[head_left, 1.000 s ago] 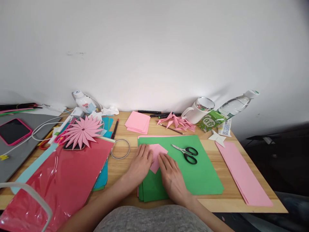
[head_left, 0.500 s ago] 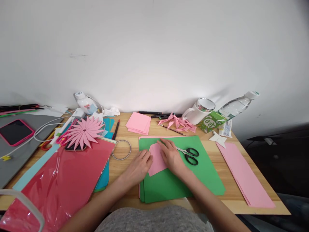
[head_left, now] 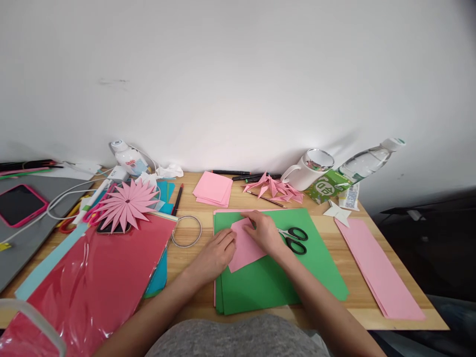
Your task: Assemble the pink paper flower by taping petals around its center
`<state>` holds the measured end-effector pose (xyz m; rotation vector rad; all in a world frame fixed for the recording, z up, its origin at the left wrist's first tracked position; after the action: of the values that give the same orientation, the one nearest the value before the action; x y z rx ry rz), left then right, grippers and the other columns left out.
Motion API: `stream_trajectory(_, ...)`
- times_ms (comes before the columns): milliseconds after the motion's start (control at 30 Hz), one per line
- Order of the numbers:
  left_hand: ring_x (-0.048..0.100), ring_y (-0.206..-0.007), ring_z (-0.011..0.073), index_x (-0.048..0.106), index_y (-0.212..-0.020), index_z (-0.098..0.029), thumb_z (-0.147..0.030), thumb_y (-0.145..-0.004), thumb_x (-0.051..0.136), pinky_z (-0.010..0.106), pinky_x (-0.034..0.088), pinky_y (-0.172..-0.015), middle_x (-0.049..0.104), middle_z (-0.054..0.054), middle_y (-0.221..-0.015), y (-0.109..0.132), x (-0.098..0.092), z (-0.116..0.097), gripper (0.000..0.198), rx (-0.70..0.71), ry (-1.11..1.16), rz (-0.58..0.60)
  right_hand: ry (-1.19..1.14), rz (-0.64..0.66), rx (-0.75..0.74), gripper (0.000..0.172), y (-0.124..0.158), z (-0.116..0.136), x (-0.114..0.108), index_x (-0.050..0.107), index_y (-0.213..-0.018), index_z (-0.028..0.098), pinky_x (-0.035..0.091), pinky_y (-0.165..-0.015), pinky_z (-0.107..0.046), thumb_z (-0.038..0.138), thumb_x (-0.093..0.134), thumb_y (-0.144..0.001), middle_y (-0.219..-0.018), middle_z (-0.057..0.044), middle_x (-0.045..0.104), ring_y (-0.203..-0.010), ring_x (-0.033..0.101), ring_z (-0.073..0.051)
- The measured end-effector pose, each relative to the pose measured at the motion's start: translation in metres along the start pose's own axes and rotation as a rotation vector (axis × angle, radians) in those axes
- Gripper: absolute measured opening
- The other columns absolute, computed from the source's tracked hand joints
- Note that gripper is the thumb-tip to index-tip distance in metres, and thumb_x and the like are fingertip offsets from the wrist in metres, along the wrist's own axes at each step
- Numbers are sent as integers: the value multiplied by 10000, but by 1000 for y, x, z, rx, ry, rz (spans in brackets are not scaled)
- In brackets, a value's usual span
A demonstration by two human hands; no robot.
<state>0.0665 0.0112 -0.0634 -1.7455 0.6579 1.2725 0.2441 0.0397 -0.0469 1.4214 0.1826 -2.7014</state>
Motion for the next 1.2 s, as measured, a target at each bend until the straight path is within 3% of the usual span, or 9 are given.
stream_trajectory(167, 491, -1123, 257, 549, -984, -77, -76, -860, 398, 428, 467, -936, 555, 160, -1126, 0, 3, 1, 195, -31, 43, -45, 41, -203, -268, 390, 26, -8, 12, 510, -1226, 170, 519, -721, -359, 104, 416, -853, -933, -85, 682, -828, 615, -215)
stream_trajectory(367, 503, -1102, 236, 546, -998, -92, -87, -869, 400, 405, 469, -944, 577, 128, -1067, -4, -2, 3, 195, -40, 114, -84, -31, -96, -529, 479, 42, -23, 11, 452, -1298, 224, 476, -917, -388, 57, 415, -850, -1189, -77, 598, -1145, 500, -208)
stream_trajectory(700, 469, -1159, 247, 543, -920, -94, -97, -870, 391, 402, 457, -954, 520, 175, -1155, -2, 2, 3, 160, -79, 74, -66, -86, -4, -535, 526, 41, -32, 6, 397, -1339, 261, 464, -946, -422, 46, 399, -859, -1274, -45, 543, -1231, 415, -213)
stream_trajectory(1200, 457, -1197, 264, 522, -1083, -82, -98, -877, 395, 434, 467, -950, 558, 178, -1154, -3, -2, 2, 242, -20, 30, -62, -92, 39, -508, 493, 43, -32, 6, 400, -1335, 262, 446, -961, -443, 76, 370, -880, -1305, -38, 516, -1257, 381, -215)
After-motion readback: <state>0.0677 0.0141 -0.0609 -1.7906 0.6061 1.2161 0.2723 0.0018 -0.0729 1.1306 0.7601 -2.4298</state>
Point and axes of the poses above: each hand's wrist, its own y-axis away from the middle knuckle, its own x-axis out of the palm, z = x × y, the point moved 1 cm from there along -y, towards the middle knuckle
